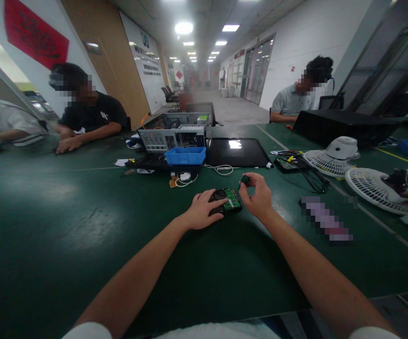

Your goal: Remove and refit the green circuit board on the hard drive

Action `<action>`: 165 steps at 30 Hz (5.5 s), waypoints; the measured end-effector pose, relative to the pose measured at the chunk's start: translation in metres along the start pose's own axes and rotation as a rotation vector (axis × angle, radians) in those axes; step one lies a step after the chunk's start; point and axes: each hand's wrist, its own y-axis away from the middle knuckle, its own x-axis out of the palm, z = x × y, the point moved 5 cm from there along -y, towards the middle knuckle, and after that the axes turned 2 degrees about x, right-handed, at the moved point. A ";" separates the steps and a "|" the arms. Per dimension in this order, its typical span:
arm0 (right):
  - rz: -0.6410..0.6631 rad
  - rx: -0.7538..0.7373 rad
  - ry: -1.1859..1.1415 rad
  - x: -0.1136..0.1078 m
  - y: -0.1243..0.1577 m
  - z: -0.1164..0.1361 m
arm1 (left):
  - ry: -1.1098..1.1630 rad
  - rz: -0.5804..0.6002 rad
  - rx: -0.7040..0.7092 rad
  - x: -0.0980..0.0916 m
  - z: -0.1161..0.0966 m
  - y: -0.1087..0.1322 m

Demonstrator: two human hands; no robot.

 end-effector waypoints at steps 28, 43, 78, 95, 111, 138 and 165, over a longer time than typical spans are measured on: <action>-0.011 -0.078 0.007 -0.001 -0.001 0.001 | -0.005 -0.002 -0.001 0.003 0.003 -0.001; -0.037 -0.077 0.020 -0.006 -0.004 0.003 | 0.004 0.000 -0.006 0.000 0.001 0.000; -0.044 -0.029 -0.023 -0.001 -0.001 -0.001 | 0.025 0.005 -0.012 -0.002 0.000 0.001; -0.060 -0.055 -0.027 -0.001 -0.002 -0.002 | 0.007 -0.008 -0.007 0.002 0.001 0.000; 0.007 0.028 -0.038 0.003 0.004 -0.004 | 0.003 0.005 -0.005 0.001 0.001 0.000; -0.055 -0.070 -0.003 -0.002 -0.001 0.000 | 0.005 -0.002 0.000 0.004 0.004 -0.001; -0.007 -0.036 0.001 0.002 0.001 -0.001 | 0.007 0.002 -0.009 0.001 0.001 0.000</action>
